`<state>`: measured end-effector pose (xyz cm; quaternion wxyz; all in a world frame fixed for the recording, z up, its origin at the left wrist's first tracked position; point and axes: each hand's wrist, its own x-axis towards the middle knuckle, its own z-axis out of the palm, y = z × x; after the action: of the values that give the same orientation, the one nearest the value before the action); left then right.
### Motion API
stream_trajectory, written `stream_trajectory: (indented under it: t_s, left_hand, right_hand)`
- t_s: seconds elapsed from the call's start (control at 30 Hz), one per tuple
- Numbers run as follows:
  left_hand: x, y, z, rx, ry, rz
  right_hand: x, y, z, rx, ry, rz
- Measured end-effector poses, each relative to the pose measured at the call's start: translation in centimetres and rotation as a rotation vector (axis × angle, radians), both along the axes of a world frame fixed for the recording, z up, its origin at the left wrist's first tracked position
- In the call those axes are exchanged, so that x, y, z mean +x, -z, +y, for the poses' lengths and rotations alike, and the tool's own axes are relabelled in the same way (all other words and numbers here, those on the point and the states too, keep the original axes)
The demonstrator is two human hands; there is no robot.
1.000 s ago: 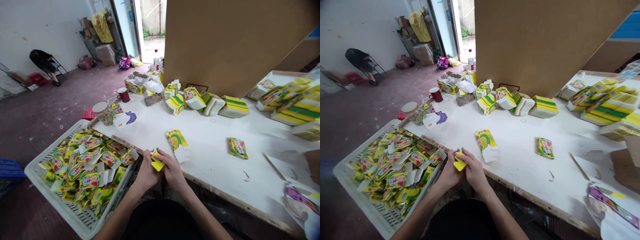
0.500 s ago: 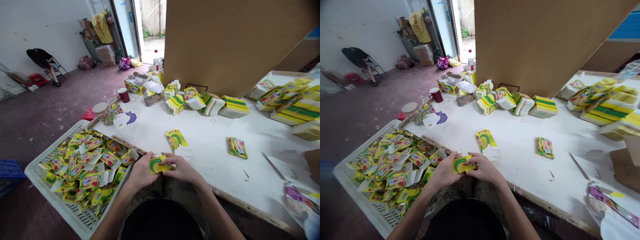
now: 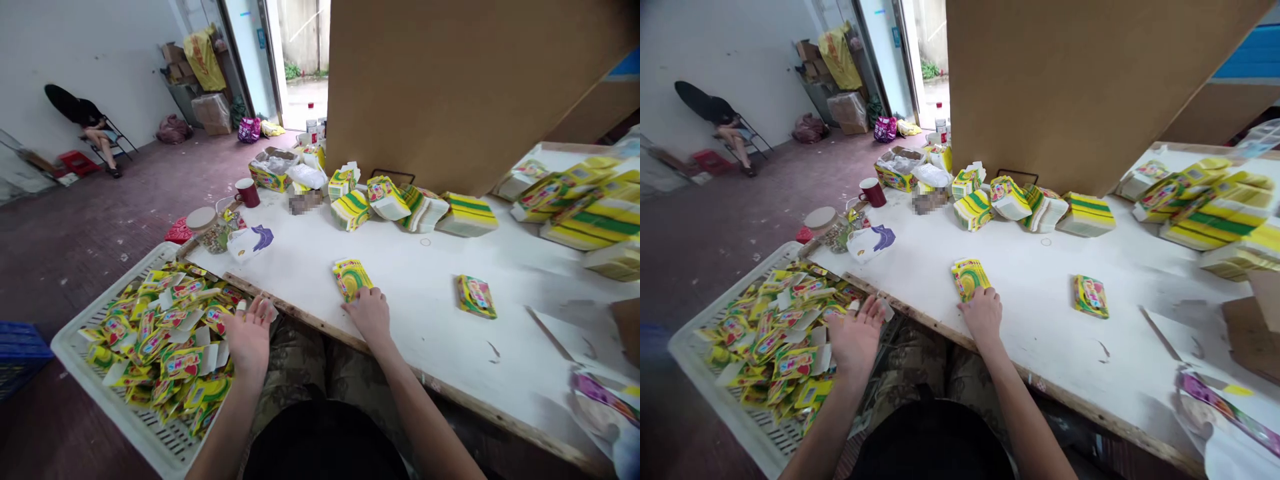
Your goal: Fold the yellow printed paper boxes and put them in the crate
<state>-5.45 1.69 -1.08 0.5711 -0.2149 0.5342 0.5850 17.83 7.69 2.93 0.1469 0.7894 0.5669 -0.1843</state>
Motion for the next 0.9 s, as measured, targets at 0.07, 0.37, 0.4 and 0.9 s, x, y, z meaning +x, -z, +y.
stream_trajectory:
  t_s: [0.07,0.37,0.4,0.9]
  left_hand:
    - [0.8,0.0,-0.3,-0.009,0.082,-0.074]
    - [4.0,-0.9,-1.4,0.086,0.394,-0.187]
    - [4.4,-1.0,-1.6,0.094,0.416,-0.197]
    - [6.2,-3.7,1.9,0.236,0.103,-0.108]
  right_hand:
    - [0.0,0.4,-0.2,-0.02,-0.016,-0.031]
    - [-0.3,0.9,-1.2,-0.005,-0.004,0.126]
    - [-0.4,0.6,-1.2,-0.004,0.002,0.163]
    - [-6.7,-3.8,-3.9,-0.169,0.2,1.112]
